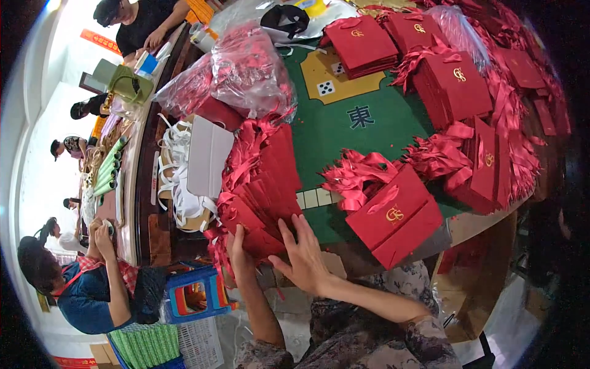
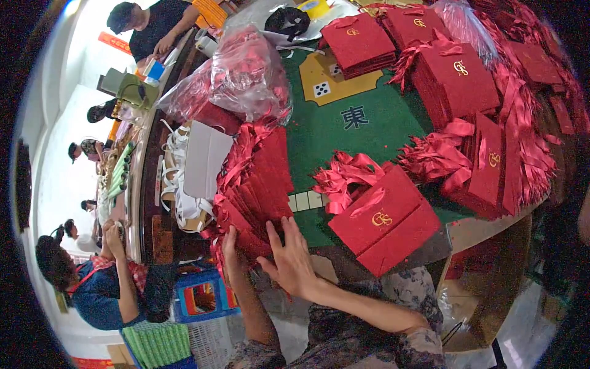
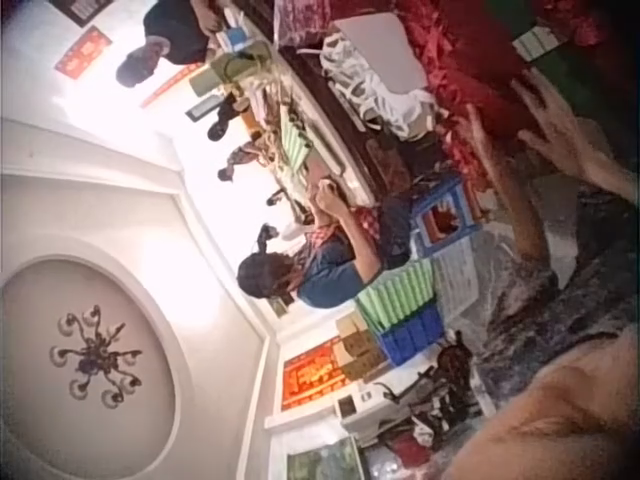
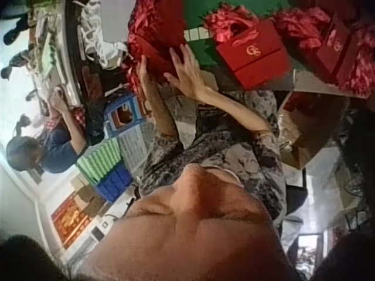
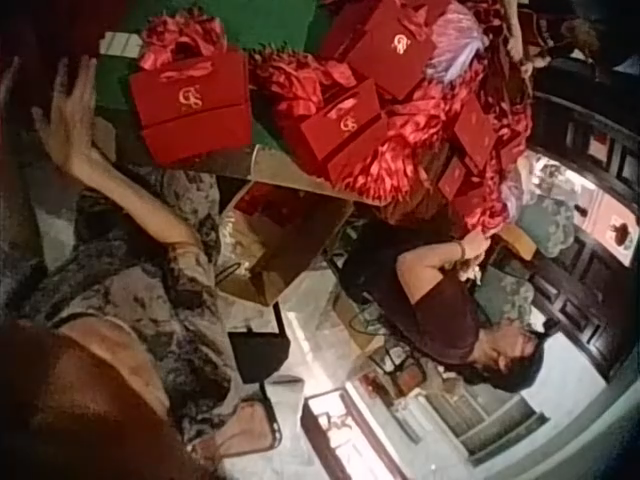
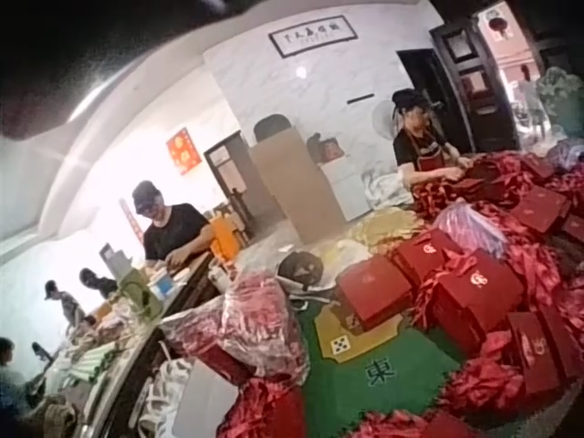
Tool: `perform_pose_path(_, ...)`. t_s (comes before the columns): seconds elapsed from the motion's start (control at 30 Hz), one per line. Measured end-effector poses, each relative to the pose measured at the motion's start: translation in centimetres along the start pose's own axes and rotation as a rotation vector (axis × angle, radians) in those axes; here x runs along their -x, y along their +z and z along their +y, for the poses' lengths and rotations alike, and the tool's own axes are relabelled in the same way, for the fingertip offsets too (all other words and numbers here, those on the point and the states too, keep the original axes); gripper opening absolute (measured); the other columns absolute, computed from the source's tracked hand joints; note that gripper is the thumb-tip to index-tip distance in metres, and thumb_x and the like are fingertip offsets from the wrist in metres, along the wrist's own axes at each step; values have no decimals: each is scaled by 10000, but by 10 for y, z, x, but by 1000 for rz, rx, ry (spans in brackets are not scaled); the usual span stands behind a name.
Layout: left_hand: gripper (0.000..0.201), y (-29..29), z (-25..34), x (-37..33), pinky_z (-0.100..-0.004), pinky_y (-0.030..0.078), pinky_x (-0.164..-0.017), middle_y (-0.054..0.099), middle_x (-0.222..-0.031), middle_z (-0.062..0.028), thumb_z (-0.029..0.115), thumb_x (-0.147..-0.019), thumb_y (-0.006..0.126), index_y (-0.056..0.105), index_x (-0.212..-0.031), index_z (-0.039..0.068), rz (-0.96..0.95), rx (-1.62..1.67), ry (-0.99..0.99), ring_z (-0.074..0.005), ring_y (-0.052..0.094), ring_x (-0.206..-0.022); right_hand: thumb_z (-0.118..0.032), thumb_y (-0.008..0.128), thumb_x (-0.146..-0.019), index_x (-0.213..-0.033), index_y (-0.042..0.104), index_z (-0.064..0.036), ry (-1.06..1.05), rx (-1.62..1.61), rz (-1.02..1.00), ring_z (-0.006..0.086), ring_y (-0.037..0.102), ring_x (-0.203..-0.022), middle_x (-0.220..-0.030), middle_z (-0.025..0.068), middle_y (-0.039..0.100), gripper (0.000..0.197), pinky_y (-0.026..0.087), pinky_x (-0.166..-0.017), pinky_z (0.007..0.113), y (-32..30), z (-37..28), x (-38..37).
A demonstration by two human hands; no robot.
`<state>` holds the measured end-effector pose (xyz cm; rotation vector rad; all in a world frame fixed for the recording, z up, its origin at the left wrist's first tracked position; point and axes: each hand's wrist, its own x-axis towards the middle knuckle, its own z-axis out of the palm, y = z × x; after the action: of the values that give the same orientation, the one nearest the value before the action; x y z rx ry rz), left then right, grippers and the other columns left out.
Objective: The person ties ribbons onto decorative gift bags by hand, then organizes the finished bags into stacks.
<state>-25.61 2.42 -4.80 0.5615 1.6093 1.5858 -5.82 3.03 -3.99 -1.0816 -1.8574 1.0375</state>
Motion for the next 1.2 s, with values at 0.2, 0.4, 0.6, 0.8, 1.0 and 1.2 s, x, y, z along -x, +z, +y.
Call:
perform_pose_path(0.2,176,2,4,4,-339,486,-839,646,-981,-30,251,-958,647,627,-997,81,5,41,-22,-164,615,-923,-372,651,-918,-1507,248,54,-46,-24,-20,543,269,-1390,-1472,383,301,832,274,-1129,568,1,0,2)
perform_pose_path(0.4,323,14,14,14,-364,494,-913,651,-1085,-55,253,-952,658,588,-1195,52,-52,73,-8,-184,629,-1004,-310,711,-864,-1484,273,87,-68,56,-11,514,301,-1383,-1466,344,333,857,304,-1117,558,1,-4,2)
perform_pose_path(0.6,327,9,8,22,-349,495,-905,642,-1129,-51,244,-955,653,597,-1211,47,-55,-111,132,-172,621,-1026,-225,774,-765,-1463,333,68,-84,139,39,454,347,-1375,-1488,257,352,875,359,-1089,527,5,-7,4)
perform_pose_path(0.8,247,-12,-2,8,-263,464,-844,653,-1060,-10,265,-945,666,662,-1108,80,44,57,23,-114,609,-979,-217,780,-745,-1473,349,33,-130,132,17,401,398,-1346,-1507,207,359,883,403,-1064,486,3,-11,5)
perform_pose_path(1.0,318,-6,11,10,-299,483,-873,672,-1101,-44,276,-944,660,646,-1180,64,171,59,-111,-158,631,-975,-185,776,-739,-1483,344,25,-186,73,-3,374,417,-1332,-1518,195,350,885,424,-1065,437,4,-13,6)
perform_pose_path(1.2,368,13,16,15,-370,503,-970,685,-1191,-98,272,-994,590,594,-1279,40,46,146,-72,-213,668,-1039,-124,735,-808,-1464,360,31,-173,-107,63,391,435,-1308,-1458,204,397,771,414,-1077,436,4,-8,1)
